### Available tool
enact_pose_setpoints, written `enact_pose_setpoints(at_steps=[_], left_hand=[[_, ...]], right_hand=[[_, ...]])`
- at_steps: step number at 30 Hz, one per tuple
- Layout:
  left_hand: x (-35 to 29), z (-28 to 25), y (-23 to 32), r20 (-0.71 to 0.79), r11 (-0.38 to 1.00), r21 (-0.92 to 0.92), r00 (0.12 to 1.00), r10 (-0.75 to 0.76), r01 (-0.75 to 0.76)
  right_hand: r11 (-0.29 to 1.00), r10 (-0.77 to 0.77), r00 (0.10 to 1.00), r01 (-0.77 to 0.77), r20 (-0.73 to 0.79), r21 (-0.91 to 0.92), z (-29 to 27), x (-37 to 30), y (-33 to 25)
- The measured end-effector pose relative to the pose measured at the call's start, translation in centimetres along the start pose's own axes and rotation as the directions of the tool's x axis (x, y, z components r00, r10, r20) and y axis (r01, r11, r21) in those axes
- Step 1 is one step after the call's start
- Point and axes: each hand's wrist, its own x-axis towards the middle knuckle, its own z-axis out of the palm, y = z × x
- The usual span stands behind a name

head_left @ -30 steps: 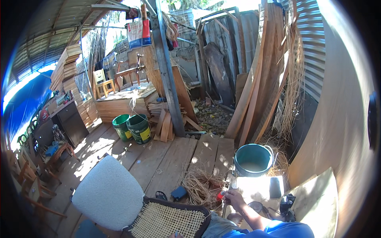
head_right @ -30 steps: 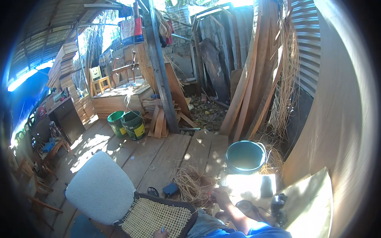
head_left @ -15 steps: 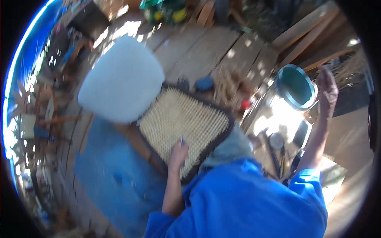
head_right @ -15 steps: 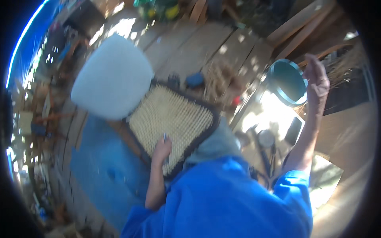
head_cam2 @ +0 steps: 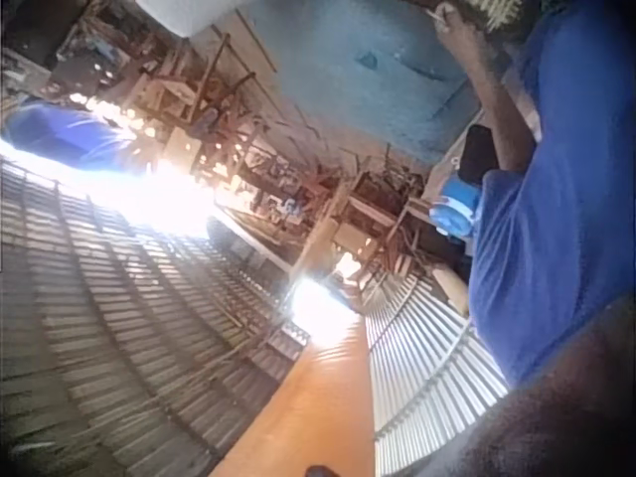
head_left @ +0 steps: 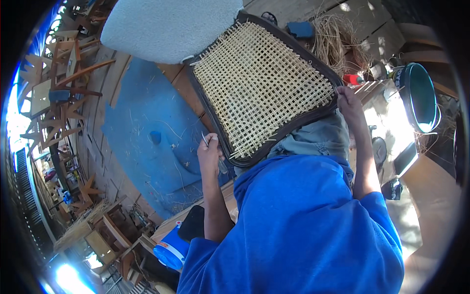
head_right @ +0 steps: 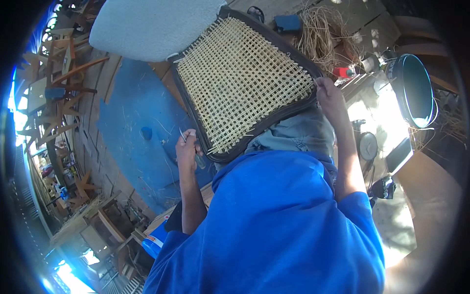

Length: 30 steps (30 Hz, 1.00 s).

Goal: Repairing the cane mesh of a chair seat using a tool and new rattan strips.

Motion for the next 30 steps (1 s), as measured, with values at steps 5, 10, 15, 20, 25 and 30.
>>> enact_pose_setpoints(at_steps=[5, 10, 15, 20, 25, 30], left_hand=[[0.0, 0.4, -0.1, 0.009, 0.894, 0.346, 0.954, 0.301, -0.285], [-4.9, 6.4, 4.1, 0.489, 0.801, 0.415, 0.848, 0.204, -0.432], [-4.0, 7.2, 3.3, 0.583, 0.874, 0.336, 0.806, 0.098, -0.35], [-3.7, 7.4, 2.5, 0.565, 0.928, 0.169, 0.804, 0.184, -0.331], [2.7, 3.9, 6.7, 0.216, 0.835, 0.426, 0.936, 0.279, -0.347], [10.8, -0.6, 8.4, 0.174, 0.768, 0.536, 0.936, 0.306, -0.35]], right_hand=[[0.979, 0.202, 0.924, -0.185, 0.325, -0.084, -0.2, -1.5, -4.7], [0.957, -0.155, 0.704, 0.282, 0.693, -0.072, 6.4, -5.3, -8.1], [0.993, -0.083, 0.666, 0.118, 0.742, 0.004, 8.5, -5.4, -9.0], [0.976, -0.138, 0.713, 0.217, 0.688, -0.03, 9.0, -5.2, -8.4], [0.928, -0.087, 0.849, 0.26, 0.521, -0.269, 1.7, -2.2, -4.9], [0.901, 0.144, 0.906, 0.046, 0.398, -0.432, -0.8, -0.7, -4.6]])
